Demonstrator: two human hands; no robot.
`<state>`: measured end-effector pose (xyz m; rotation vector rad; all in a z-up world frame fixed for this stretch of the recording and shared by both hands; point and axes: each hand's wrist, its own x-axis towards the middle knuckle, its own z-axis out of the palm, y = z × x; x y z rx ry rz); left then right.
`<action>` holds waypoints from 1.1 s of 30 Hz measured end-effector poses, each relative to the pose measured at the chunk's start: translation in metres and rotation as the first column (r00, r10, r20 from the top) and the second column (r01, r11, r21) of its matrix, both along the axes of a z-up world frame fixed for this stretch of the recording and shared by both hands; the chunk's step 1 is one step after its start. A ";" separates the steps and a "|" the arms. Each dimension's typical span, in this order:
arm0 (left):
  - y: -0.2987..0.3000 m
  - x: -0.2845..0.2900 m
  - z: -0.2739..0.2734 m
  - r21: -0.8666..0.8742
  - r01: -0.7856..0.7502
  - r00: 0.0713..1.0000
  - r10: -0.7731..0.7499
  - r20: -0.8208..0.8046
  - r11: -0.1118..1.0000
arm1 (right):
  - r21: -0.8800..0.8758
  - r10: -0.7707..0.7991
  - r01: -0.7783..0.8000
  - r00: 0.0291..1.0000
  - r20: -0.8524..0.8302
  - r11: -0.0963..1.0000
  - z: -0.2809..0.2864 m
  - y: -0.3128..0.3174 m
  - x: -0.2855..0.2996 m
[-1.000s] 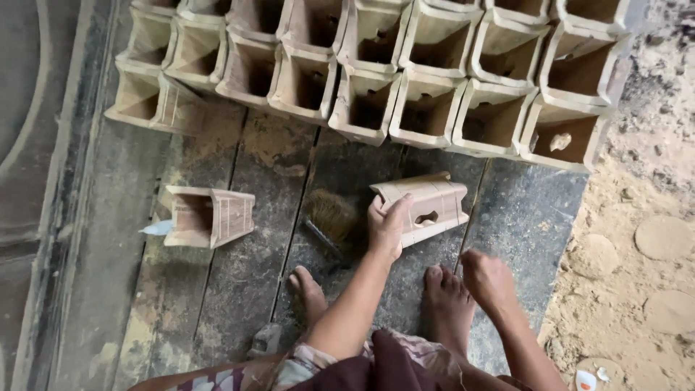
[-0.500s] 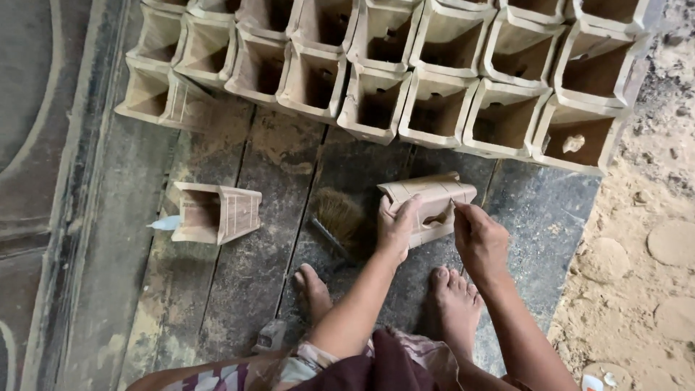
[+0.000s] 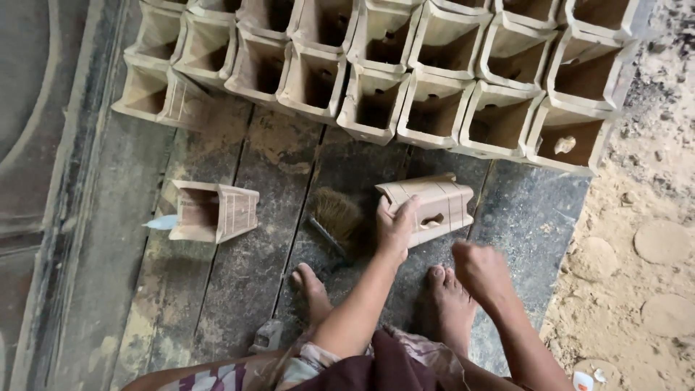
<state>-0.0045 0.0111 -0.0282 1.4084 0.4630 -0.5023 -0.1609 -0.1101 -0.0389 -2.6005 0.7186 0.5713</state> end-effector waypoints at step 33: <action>-0.006 0.012 0.025 0.148 0.150 0.977 -0.124 -0.173 0.978 | 0.012 0.068 -0.090 0.825 0.561 0.996 0.081 0.041 0.073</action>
